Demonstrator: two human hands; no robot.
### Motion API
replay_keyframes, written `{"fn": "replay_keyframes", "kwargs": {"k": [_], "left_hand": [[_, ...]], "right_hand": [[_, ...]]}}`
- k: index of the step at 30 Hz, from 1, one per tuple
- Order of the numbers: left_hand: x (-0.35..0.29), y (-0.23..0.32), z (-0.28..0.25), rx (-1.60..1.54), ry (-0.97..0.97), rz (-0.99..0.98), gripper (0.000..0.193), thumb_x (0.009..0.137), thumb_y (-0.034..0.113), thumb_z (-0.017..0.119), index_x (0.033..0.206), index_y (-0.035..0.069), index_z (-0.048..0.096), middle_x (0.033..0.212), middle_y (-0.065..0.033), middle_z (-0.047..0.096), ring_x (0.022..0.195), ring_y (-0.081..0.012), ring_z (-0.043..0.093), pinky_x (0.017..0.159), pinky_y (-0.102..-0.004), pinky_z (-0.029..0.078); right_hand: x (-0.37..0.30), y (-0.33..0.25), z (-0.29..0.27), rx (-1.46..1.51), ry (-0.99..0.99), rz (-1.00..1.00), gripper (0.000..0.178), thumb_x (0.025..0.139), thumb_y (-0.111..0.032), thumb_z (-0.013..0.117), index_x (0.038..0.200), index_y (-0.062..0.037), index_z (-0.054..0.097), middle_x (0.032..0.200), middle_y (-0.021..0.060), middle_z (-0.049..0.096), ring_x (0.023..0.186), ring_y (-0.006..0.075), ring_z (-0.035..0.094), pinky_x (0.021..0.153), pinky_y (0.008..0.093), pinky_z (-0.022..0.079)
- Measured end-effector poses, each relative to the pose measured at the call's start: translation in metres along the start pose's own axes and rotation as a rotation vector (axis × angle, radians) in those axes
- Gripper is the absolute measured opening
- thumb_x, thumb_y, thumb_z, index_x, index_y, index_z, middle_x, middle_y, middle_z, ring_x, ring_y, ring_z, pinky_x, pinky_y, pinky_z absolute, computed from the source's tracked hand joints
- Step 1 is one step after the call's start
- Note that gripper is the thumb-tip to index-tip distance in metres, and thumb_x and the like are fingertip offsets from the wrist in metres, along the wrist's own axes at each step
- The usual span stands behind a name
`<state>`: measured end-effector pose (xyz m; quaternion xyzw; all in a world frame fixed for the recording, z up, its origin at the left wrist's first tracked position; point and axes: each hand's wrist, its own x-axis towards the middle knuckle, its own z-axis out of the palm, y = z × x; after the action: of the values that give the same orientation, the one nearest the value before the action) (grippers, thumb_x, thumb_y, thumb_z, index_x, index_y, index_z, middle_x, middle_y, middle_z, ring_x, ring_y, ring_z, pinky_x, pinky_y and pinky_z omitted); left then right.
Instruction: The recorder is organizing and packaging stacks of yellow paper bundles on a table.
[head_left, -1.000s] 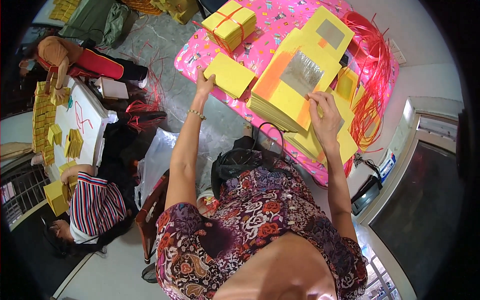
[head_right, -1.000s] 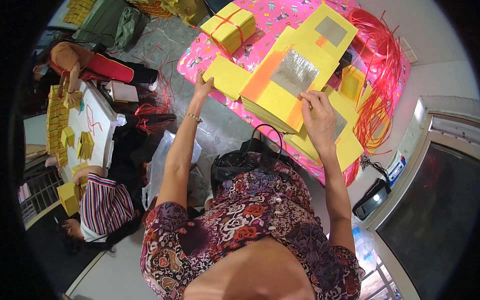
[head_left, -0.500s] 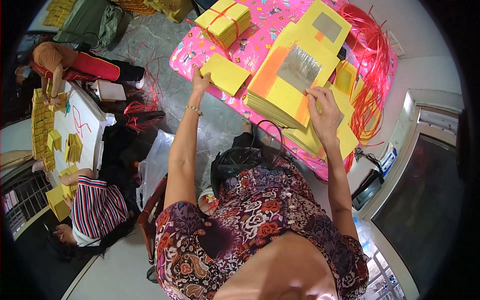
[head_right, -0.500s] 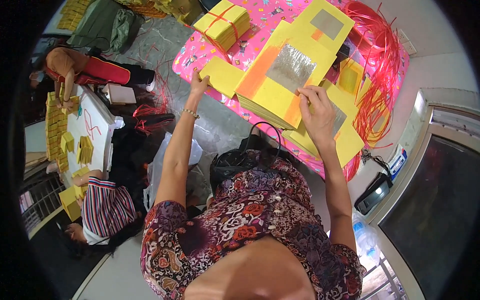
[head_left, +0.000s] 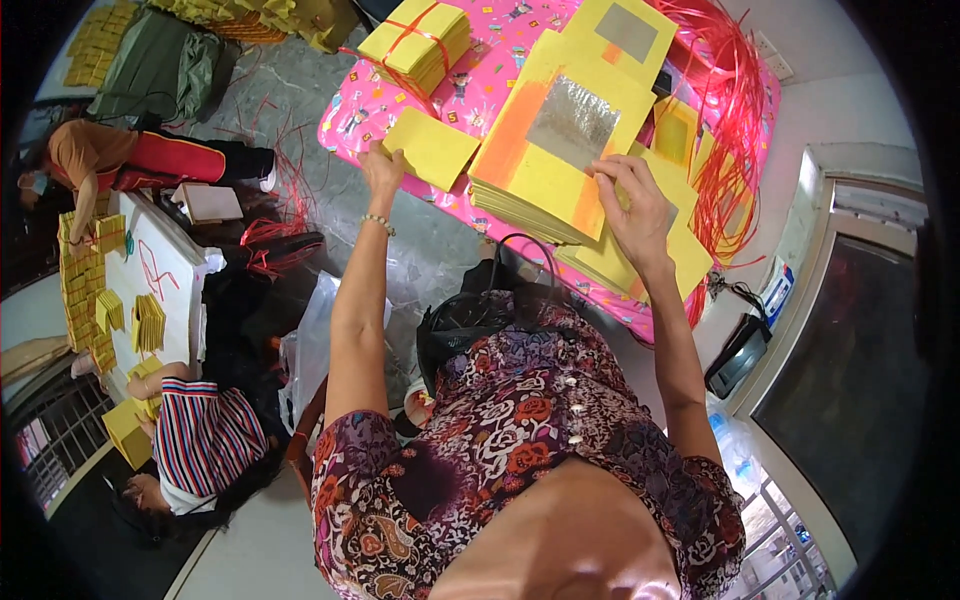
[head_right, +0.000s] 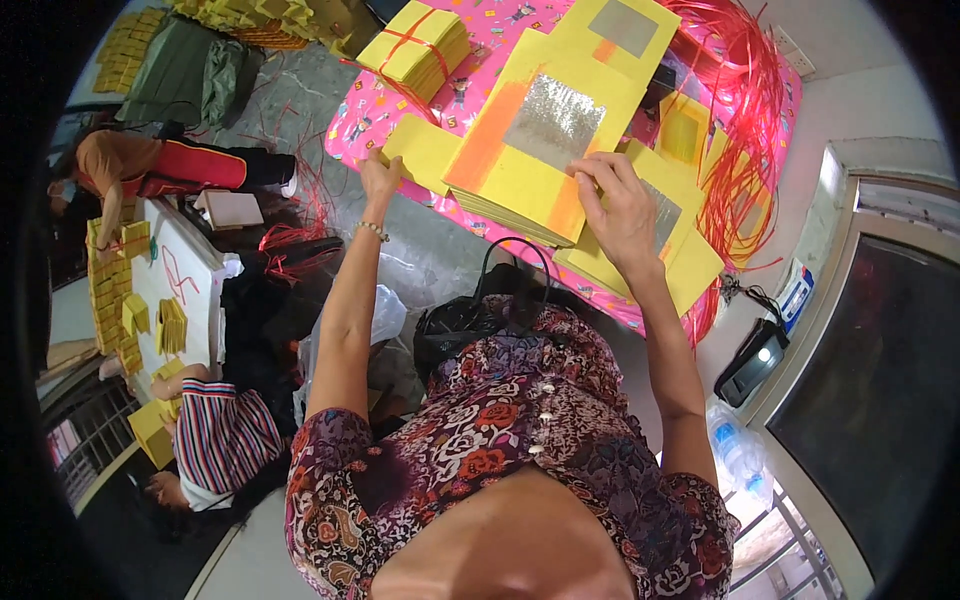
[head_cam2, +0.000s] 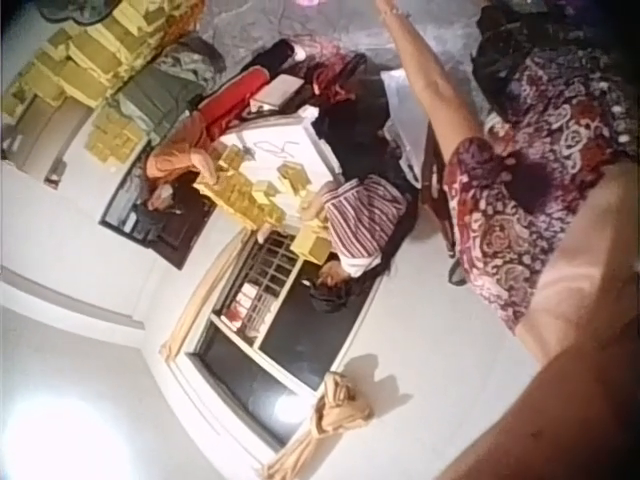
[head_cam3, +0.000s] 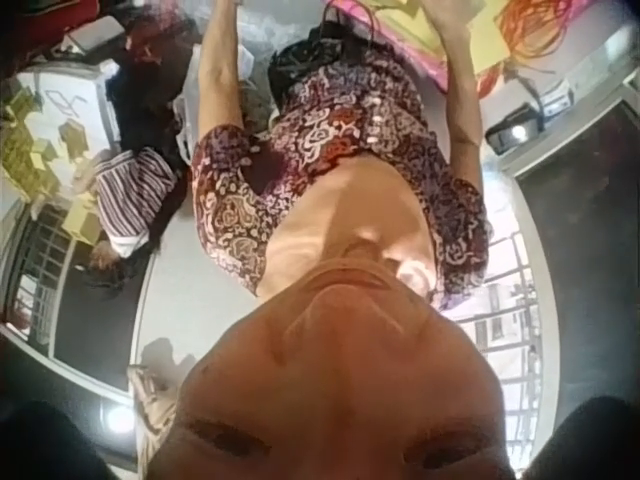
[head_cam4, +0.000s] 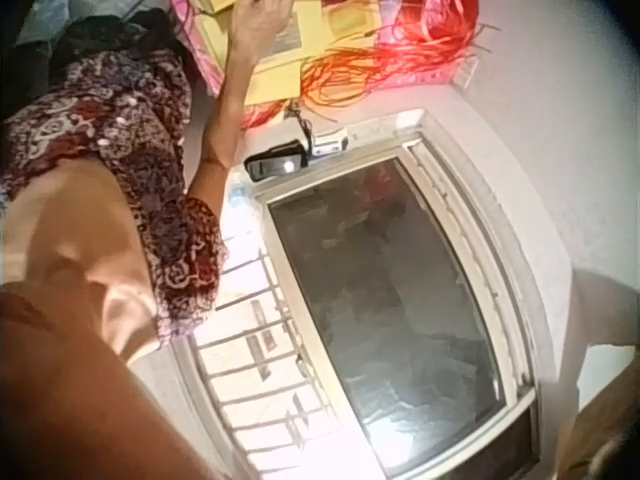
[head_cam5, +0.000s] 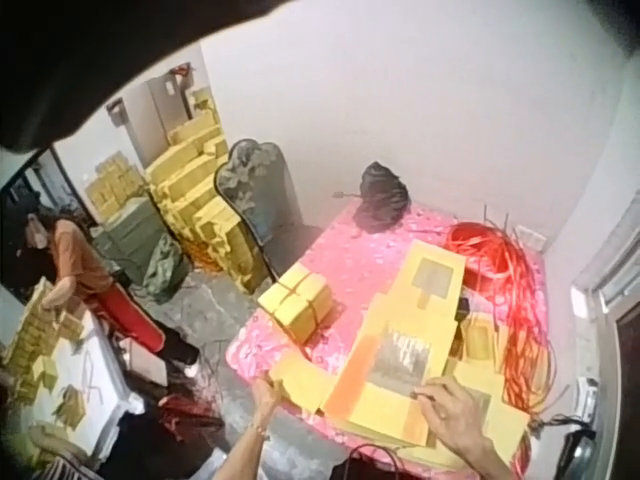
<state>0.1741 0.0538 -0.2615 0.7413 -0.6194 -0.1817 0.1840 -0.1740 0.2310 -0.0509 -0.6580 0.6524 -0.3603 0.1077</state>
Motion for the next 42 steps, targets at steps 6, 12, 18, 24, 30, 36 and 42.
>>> {"fn": "replay_keyframes", "kwargs": {"k": [6,12,18,24,30,36,42], "left_hand": [[-0.006,0.011,-0.024,0.045,0.224,0.103,0.05,0.083,0.026,0.073,0.125,0.002,0.061,0.102,-0.0238,0.063,0.095,-0.0356,0.063,0.084,-0.0432,0.051],[-0.036,0.096,-0.08,-0.765,-0.173,0.287,0.023,0.091,0.013,0.066,0.112,0.004,0.068,0.099,-0.0065,0.069,0.081,-0.0151,0.064,0.072,-0.0298,0.052],[-0.09,0.169,-0.156,-0.672,-0.415,0.634,0.024,0.087,0.014,0.073,0.11,0.01,0.071,0.107,-0.004,0.065,0.098,-0.0159,0.06,0.084,-0.0296,0.049],[-0.103,0.177,-0.161,-0.344,-0.363,0.841,0.034,0.079,0.016,0.079,0.111,0.011,0.07,0.113,-0.0084,0.056,0.109,-0.0253,0.056,0.092,-0.0381,0.049],[-0.102,0.176,-0.158,-0.42,-0.463,0.769,0.033,0.079,0.013,0.078,0.111,0.01,0.069,0.112,-0.0088,0.056,0.107,-0.0254,0.056,0.09,-0.0366,0.05],[-0.103,0.177,-0.157,-0.412,-0.444,0.773,0.03,0.08,0.01,0.076,0.109,0.009,0.069,0.111,-0.009,0.055,0.105,-0.0248,0.057,0.088,-0.0355,0.051],[-0.102,0.179,-0.157,-0.414,-0.435,0.793,0.03,0.079,0.009,0.076,0.108,0.009,0.069,0.111,-0.0091,0.055,0.104,-0.025,0.057,0.089,-0.0356,0.05]], "right_hand": [[-0.005,-0.021,-0.021,0.045,-0.053,-0.074,0.023,0.083,-0.02,0.076,0.101,-0.0067,0.069,0.103,0.0089,0.064,0.092,0.0275,0.064,0.077,0.0366,0.052],[-0.015,-0.028,-0.014,-0.038,-0.106,-0.216,0.027,0.077,-0.025,0.079,0.097,-0.0086,0.069,0.098,0.0067,0.064,0.091,0.0263,0.063,0.077,0.0371,0.051],[-0.014,-0.023,-0.007,-0.013,-0.075,-0.215,0.021,0.079,-0.023,0.078,0.091,-0.0081,0.071,0.09,0.0053,0.065,0.086,0.0251,0.063,0.074,0.037,0.051],[-0.013,-0.021,-0.004,0.095,-0.057,-0.114,0.016,0.084,-0.023,0.074,0.085,-0.0071,0.073,0.083,0.0063,0.066,0.079,0.025,0.064,0.069,0.0366,0.052],[-0.014,-0.018,0.002,0.195,-0.024,-0.014,0.015,0.085,-0.022,0.074,0.086,-0.0067,0.076,0.083,0.0065,0.069,0.079,0.0234,0.065,0.067,0.0352,0.051],[-0.016,-0.016,0.01,0.365,-0.015,0.176,0.016,0.084,-0.021,0.074,0.087,-0.0062,0.076,0.082,0.0055,0.07,0.072,0.018,0.064,0.064,0.0308,0.049],[-0.015,-0.013,0.012,0.409,-0.018,0.239,0.016,0.085,-0.021,0.074,0.087,-0.0059,0.076,0.081,0.0051,0.07,0.069,0.0145,0.062,0.062,0.0285,0.047]]}}
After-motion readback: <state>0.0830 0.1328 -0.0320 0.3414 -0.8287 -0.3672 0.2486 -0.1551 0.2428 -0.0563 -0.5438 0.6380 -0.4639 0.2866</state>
